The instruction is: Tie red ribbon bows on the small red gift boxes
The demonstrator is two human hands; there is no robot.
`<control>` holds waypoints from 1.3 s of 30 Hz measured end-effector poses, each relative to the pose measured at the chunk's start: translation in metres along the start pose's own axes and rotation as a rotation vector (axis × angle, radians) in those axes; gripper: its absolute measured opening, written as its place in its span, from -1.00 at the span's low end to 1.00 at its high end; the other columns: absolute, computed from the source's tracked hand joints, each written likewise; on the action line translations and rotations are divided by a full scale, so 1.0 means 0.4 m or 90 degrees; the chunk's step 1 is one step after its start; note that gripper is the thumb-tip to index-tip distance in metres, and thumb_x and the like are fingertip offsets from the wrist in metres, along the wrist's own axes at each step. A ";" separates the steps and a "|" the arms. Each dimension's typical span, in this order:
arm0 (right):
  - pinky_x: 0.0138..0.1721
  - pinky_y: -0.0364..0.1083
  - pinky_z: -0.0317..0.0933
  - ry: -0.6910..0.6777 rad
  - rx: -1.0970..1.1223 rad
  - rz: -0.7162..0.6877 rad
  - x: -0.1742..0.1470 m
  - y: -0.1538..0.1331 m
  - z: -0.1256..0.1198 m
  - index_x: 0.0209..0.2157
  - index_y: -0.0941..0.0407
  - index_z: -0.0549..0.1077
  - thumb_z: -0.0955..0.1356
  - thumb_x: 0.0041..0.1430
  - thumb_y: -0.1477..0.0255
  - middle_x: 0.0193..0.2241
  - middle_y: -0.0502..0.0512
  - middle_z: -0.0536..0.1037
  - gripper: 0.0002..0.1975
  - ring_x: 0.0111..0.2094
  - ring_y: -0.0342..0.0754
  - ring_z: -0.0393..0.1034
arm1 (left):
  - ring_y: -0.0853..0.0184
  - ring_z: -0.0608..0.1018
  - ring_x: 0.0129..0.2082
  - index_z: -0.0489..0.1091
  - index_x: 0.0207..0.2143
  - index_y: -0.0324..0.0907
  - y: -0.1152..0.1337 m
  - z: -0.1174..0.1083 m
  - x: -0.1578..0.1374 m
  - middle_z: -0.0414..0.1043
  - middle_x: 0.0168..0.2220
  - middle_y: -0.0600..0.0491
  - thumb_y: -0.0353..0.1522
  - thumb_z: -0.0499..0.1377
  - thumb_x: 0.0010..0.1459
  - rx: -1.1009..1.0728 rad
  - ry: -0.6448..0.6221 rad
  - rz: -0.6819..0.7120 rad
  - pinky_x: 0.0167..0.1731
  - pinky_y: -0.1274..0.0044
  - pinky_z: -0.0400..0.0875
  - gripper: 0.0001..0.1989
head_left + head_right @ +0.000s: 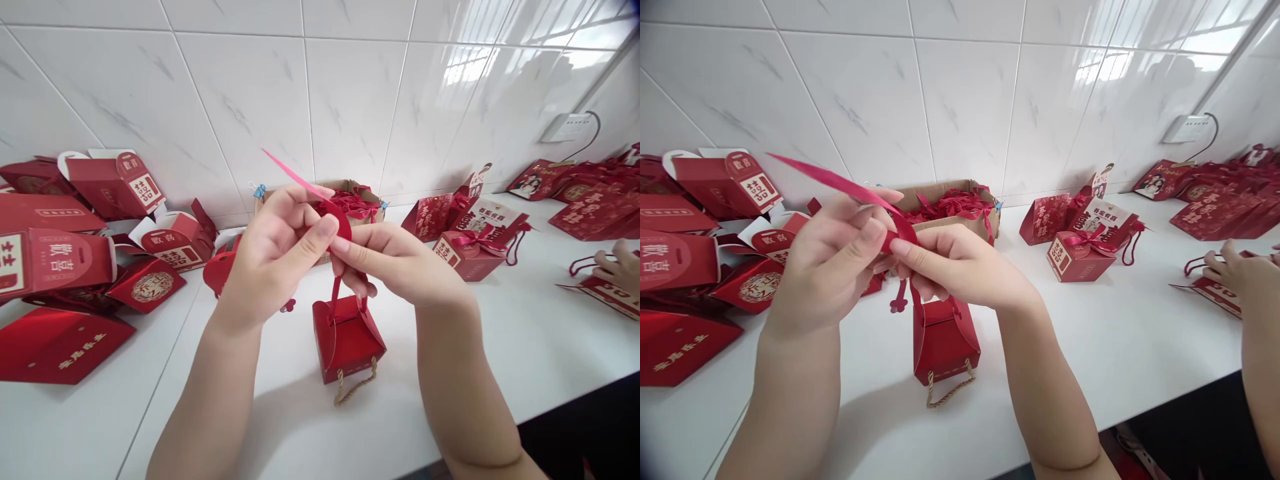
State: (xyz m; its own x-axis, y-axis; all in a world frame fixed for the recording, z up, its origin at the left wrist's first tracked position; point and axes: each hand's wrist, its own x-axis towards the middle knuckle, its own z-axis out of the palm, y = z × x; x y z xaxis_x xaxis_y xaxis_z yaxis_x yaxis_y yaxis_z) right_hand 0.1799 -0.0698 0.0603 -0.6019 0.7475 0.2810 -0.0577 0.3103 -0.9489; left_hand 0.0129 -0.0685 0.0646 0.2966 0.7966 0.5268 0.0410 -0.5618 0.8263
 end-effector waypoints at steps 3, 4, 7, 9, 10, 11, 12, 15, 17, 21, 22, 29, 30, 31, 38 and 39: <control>-0.52 -0.20 0.22 0.009 0.054 -0.004 0.005 0.012 -0.005 -0.45 0.16 0.40 0.25 0.29 0.24 -0.57 -0.02 0.47 -0.67 -0.60 -0.24 0.29 | 0.41 0.48 -0.53 0.27 -0.08 -0.02 0.007 0.001 -0.012 0.34 -0.47 0.17 -0.28 0.10 0.22 0.019 0.049 0.036 -0.58 0.55 0.42 -0.79; -0.47 -0.18 0.26 0.021 0.074 -0.004 0.006 0.017 -0.007 -0.46 0.16 0.40 0.27 0.27 0.25 -0.53 0.00 0.51 -0.68 -0.56 -0.22 0.34 | 0.41 0.48 -0.52 0.26 -0.06 -0.02 0.010 0.002 -0.017 0.35 -0.47 0.16 -0.30 0.09 0.23 0.045 0.082 0.058 -0.54 0.53 0.44 -0.78; -0.37 -0.13 0.33 0.055 0.142 -0.006 0.012 0.032 -0.017 -0.45 0.15 0.42 0.31 0.24 0.27 -0.44 0.02 0.54 -0.73 -0.48 -0.17 0.42 | 0.41 0.50 -0.47 0.24 -0.03 -0.02 0.018 0.004 -0.031 0.39 -0.46 0.17 -0.33 0.11 0.22 0.145 0.147 0.139 -0.47 0.53 0.45 -0.74; -0.36 -0.14 0.34 0.058 0.189 -0.010 0.018 0.038 -0.024 -0.42 0.15 0.45 0.32 0.24 0.31 -0.44 0.00 0.52 -0.77 -0.47 -0.18 0.41 | 0.41 0.51 -0.43 0.26 -0.06 -0.04 0.024 0.002 -0.039 0.39 -0.46 0.19 -0.39 0.16 0.17 0.219 0.114 0.204 -0.42 0.53 0.45 -0.72; -0.37 -0.15 0.33 0.057 0.208 -0.008 0.020 0.040 -0.027 -0.41 0.15 0.46 0.32 0.23 0.33 -0.45 0.00 0.51 -0.79 -0.48 -0.19 0.40 | 0.41 0.51 -0.41 0.28 -0.08 -0.05 0.027 0.000 -0.043 0.40 -0.45 0.19 -0.43 0.18 0.14 0.257 0.077 0.226 -0.39 0.53 0.44 -0.71; -0.38 -0.16 0.33 0.058 0.224 -0.003 0.023 0.042 -0.030 -0.40 0.16 0.46 0.32 0.23 0.34 -0.46 -0.01 0.50 -0.80 -0.49 -0.20 0.38 | 0.40 0.51 -0.39 0.29 -0.11 -0.06 0.030 -0.002 -0.046 0.41 -0.44 0.19 -0.47 0.19 0.11 0.289 0.033 0.232 -0.36 0.53 0.43 -0.71; -0.40 -0.17 0.32 0.064 0.239 0.001 0.025 0.043 -0.032 -0.40 0.16 0.46 0.32 0.22 0.35 -0.47 -0.01 0.48 -0.82 -0.50 -0.20 0.37 | 0.40 0.51 -0.38 0.29 -0.13 -0.07 0.032 -0.004 -0.048 0.41 -0.43 0.19 -0.49 0.19 0.09 0.311 -0.013 0.222 -0.35 0.53 0.42 -0.71; -0.43 -0.18 0.31 0.085 0.284 -0.002 0.031 0.047 -0.036 -0.39 0.15 0.45 0.34 0.18 0.36 -0.48 0.00 0.46 -0.85 -0.49 -0.18 0.35 | 0.41 0.48 -0.43 0.22 -0.10 -0.07 0.034 -0.011 -0.050 0.37 -0.48 0.21 -0.47 0.15 0.12 0.323 -0.118 0.100 -0.39 0.54 0.39 -0.70; -0.43 -0.16 0.31 0.091 0.304 -0.010 0.034 0.051 -0.036 -0.41 0.15 0.43 0.32 0.20 0.32 -0.48 0.02 0.45 -0.80 -0.50 -0.17 0.35 | 0.41 0.44 -0.49 0.17 -0.08 -0.05 0.031 -0.015 -0.048 0.29 -0.54 0.23 -0.44 0.15 0.13 0.316 -0.147 0.024 -0.45 0.54 0.36 -0.68; -0.47 -0.18 0.24 0.116 0.258 -0.032 0.038 0.055 -0.031 -0.53 0.15 0.36 0.31 0.21 0.25 -0.55 -0.01 0.38 -0.68 -0.54 -0.19 0.29 | 0.36 0.48 -0.42 0.16 -0.06 -0.04 0.009 -0.019 -0.031 0.34 -0.44 0.17 -0.33 0.22 0.09 0.255 -0.118 -0.054 -0.49 0.54 0.37 -0.62; -0.49 -0.18 0.21 0.121 0.231 -0.043 0.038 0.054 -0.029 -0.56 0.14 0.34 0.31 0.22 0.24 -0.58 -0.02 0.36 -0.66 -0.55 -0.20 0.26 | 0.34 0.50 -0.37 0.16 -0.06 -0.04 0.000 -0.019 -0.024 0.37 -0.38 0.14 -0.29 0.22 0.10 0.219 -0.102 -0.060 -0.46 0.53 0.39 -0.61; -0.52 -0.15 0.00 0.189 -0.102 -0.122 0.023 0.037 -0.009 -0.66 0.14 0.22 0.23 0.24 0.44 -0.66 -0.06 0.18 -0.63 -0.57 -0.20 0.09 | 0.27 0.49 -0.14 0.33 -0.09 -0.11 -0.052 0.005 0.018 0.43 -0.23 0.02 -0.09 -0.02 0.27 0.030 -0.088 -0.134 -0.20 0.49 0.43 -0.65; -0.53 -0.15 -0.03 0.209 -0.163 -0.135 0.020 0.035 -0.007 -0.66 0.14 0.20 0.23 0.23 0.47 -0.66 -0.07 0.15 -0.63 -0.57 -0.21 0.06 | 0.27 0.49 -0.15 0.35 -0.10 -0.11 -0.055 0.008 0.019 0.44 -0.24 0.04 -0.10 -0.01 0.26 0.021 -0.091 -0.137 -0.20 0.48 0.42 -0.65; -0.53 -0.14 -0.04 0.225 -0.220 -0.153 0.018 0.033 -0.006 -0.67 0.14 0.19 0.23 0.22 0.49 -0.65 -0.07 0.13 -0.64 -0.57 -0.21 0.04 | 0.26 0.49 -0.14 0.36 -0.11 -0.11 -0.060 0.010 0.018 0.44 -0.25 0.04 -0.11 -0.01 0.26 0.012 -0.093 -0.138 -0.18 0.47 0.42 -0.66; -0.42 -0.12 0.11 0.278 -0.360 -0.239 0.015 0.036 -0.016 -0.63 0.15 0.28 0.23 0.18 0.57 -0.45 0.04 0.34 -0.70 -0.44 -0.16 0.21 | 0.21 0.44 -0.04 0.44 -0.22 -0.09 -0.107 -0.010 0.021 0.45 -0.13 0.02 -0.10 0.15 0.09 0.067 -0.053 -0.003 -0.06 0.44 0.35 -0.69; -0.42 -0.11 0.12 0.283 -0.363 -0.240 0.016 0.039 -0.019 -0.62 0.15 0.29 0.23 0.18 0.57 -0.43 0.04 0.35 -0.71 -0.44 -0.15 0.22 | 0.24 0.47 -0.13 0.45 -0.29 -0.12 -0.105 -0.010 0.025 0.47 -0.22 0.01 -0.12 0.12 0.12 0.067 -0.061 -0.023 -0.13 0.45 0.37 -0.71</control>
State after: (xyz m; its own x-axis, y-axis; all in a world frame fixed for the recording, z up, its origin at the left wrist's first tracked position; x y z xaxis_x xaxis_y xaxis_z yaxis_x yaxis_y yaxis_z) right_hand 0.1812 -0.0557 0.0485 -0.2440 0.6595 0.7110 0.2931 0.7490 -0.5942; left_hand 0.0101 -0.0362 0.0358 0.3827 0.7946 0.4713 0.1521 -0.5574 0.8162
